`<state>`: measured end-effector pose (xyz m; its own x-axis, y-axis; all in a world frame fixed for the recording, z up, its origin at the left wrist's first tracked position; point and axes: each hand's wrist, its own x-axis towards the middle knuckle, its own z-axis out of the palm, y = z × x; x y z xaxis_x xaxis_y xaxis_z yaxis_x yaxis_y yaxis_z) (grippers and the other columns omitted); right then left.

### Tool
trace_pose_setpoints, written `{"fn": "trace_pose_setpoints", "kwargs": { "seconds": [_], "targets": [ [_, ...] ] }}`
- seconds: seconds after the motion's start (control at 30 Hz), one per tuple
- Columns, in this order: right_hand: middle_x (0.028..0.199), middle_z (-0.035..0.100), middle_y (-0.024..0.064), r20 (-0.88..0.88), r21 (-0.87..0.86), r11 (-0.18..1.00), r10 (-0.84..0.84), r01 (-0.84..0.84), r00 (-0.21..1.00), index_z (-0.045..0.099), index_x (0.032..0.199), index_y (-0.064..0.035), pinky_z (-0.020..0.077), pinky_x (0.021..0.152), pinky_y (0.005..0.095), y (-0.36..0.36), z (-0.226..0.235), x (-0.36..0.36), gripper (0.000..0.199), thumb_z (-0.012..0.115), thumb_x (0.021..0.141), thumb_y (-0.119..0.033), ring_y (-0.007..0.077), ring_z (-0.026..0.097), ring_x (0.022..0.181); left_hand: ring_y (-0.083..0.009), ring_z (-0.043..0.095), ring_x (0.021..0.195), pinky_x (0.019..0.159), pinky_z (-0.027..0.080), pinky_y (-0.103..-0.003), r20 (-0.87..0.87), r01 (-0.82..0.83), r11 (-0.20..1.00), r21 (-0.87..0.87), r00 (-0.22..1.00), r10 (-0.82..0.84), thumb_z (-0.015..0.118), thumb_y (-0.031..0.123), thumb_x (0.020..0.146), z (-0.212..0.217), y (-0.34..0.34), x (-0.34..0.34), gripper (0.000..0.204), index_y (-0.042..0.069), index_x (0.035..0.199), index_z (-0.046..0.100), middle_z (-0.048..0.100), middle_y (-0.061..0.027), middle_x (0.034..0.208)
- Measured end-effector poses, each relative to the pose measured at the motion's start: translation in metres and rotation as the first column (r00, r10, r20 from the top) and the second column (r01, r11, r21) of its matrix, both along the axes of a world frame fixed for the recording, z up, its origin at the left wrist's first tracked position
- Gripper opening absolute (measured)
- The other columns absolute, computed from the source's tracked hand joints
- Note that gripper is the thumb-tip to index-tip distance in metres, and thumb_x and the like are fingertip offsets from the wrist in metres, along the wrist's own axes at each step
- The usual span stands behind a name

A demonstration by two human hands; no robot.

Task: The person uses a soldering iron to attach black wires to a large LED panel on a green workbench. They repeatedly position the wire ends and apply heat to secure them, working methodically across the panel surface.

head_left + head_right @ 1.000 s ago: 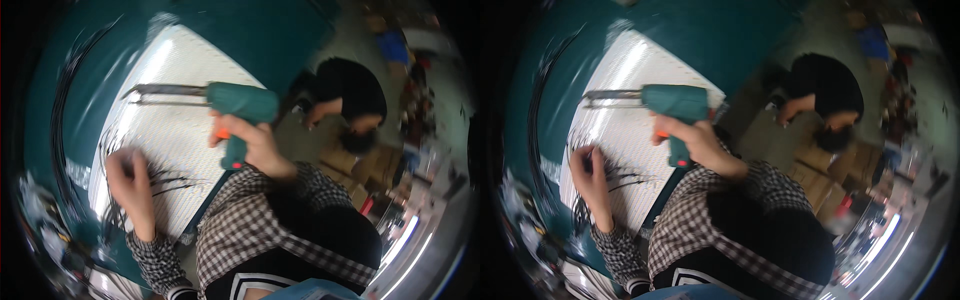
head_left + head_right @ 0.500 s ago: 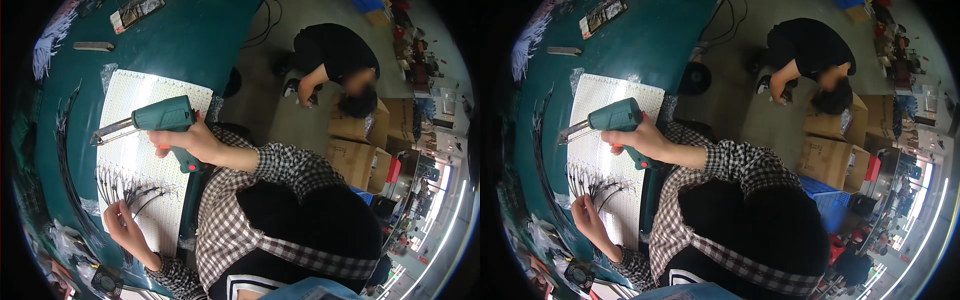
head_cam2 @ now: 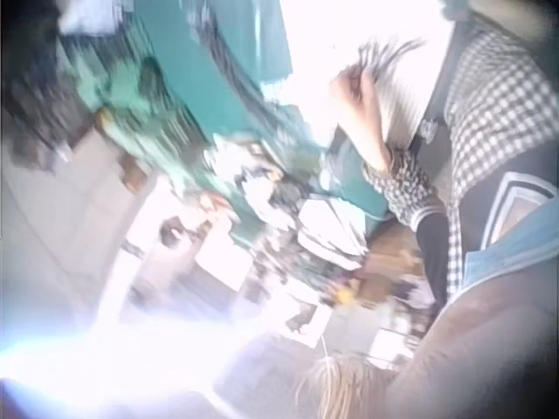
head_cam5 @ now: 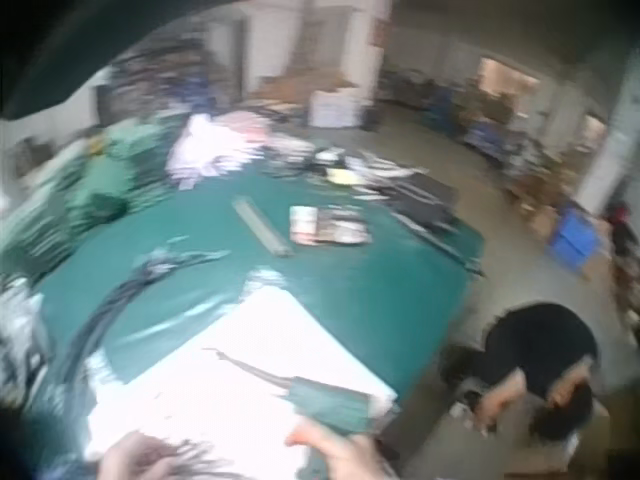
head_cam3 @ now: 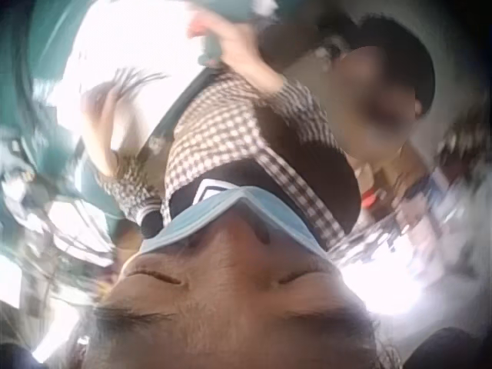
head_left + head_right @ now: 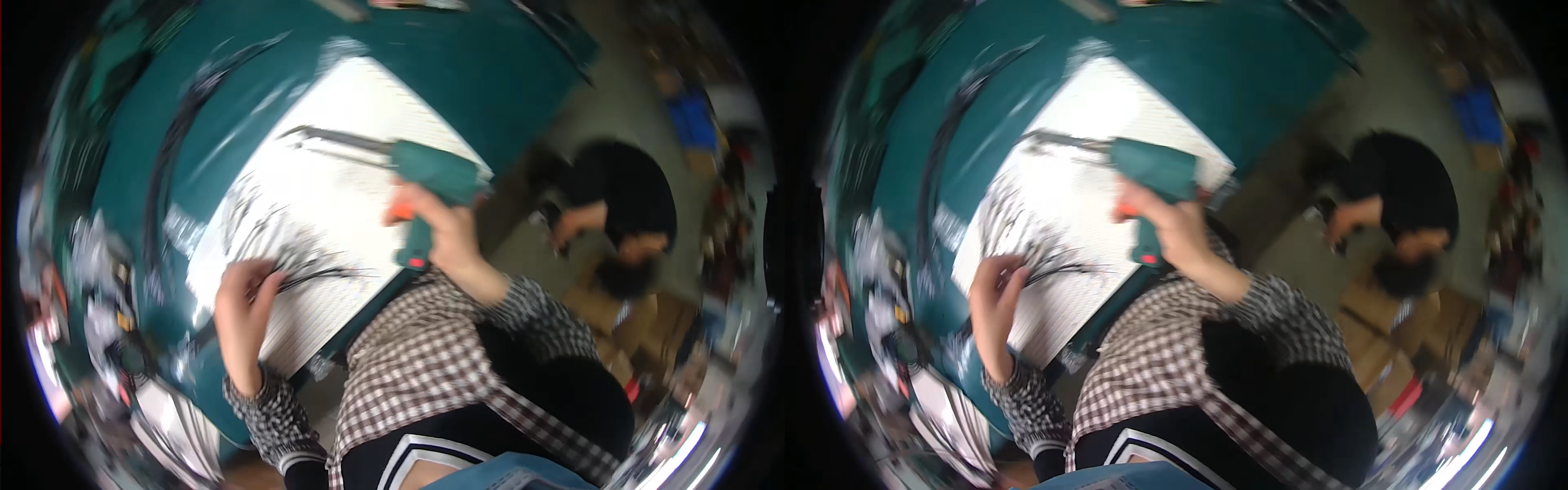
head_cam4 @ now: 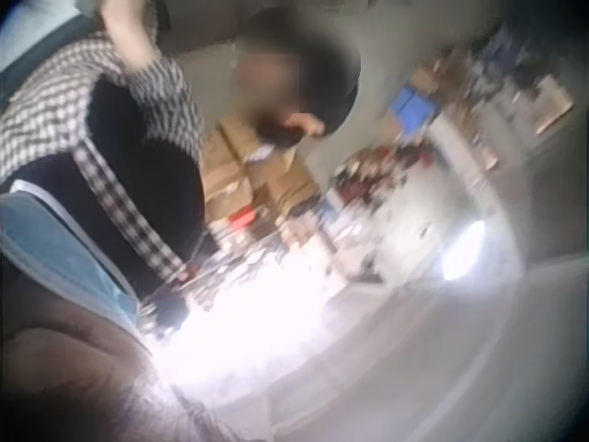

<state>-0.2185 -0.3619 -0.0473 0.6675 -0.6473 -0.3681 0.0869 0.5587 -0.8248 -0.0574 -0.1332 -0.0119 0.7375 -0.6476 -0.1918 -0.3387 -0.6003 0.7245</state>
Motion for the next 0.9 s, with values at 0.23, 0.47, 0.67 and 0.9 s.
{"fn": "trace_pose_setpoints", "kwargs": {
  "seconds": [0.23,0.47,0.67,0.9],
  "targets": [
    [0.086,0.065,0.0103,-0.011,-0.06,0.997,0.049,-0.05,0.999,0.057,0.117,0.0049,0.0573,0.073,0.0378,-0.001,0.013,-0.003,0.034,0.057,0.098,-0.023,0.0214,0.067,0.076,-0.023,0.067,0.077,0.07,0.052,-0.033,0.347,0.036,0.998,-0.056,0.938,-0.014,0.075,0.01,0.083,0.021,-0.018,0.005,0.019,0.001,0.098,0.067,0.068,-0.0111,0.089],
    [0.088,0.063,0.0092,-0.016,-0.12,0.988,0.099,-0.1,0.995,0.055,0.119,0.0036,0.0579,0.073,0.0404,-0.009,0.02,-0.009,0.039,0.053,0.1,-0.03,0.0208,0.065,0.078,-0.0192,0.069,0.077,0.071,0.054,-0.03,-0.127,0.002,0.994,-0.11,0.992,-0.016,0.072,0.008,0.085,0.016,-0.03,0.019,0.017,0.0,0.1,0.067,0.07,-0.0105,0.085],
    [0.095,0.064,0.004,-0.028,-0.157,0.966,0.202,-0.204,0.979,0.053,0.121,-0.0035,0.052,0.075,0.0361,-0.023,0.024,-0.009,0.043,0.056,0.1,-0.04,0.0177,0.062,0.086,-0.0171,0.067,0.081,0.071,0.053,-0.03,-0.186,-0.102,0.983,-0.15,0.98,0.073,0.071,0.005,0.085,0.005,-0.027,0.022,0.013,-0.001,0.096,0.067,0.068,-0.0082,0.088],
    [0.095,0.064,0.0097,-0.029,-0.185,0.964,0.189,-0.191,0.982,0.054,0.121,0.0031,0.0547,0.075,0.0423,-0.025,0.028,-0.009,0.043,0.057,0.098,-0.033,0.023,0.064,0.084,-0.0263,0.064,0.081,0.071,0.052,-0.032,-0.063,0.037,0.986,-0.161,0.997,-0.047,0.069,0.003,0.083,0.007,-0.032,0.03,0.009,-0.001,0.091,0.065,0.063,-0.0124,0.088]
  ]
}}
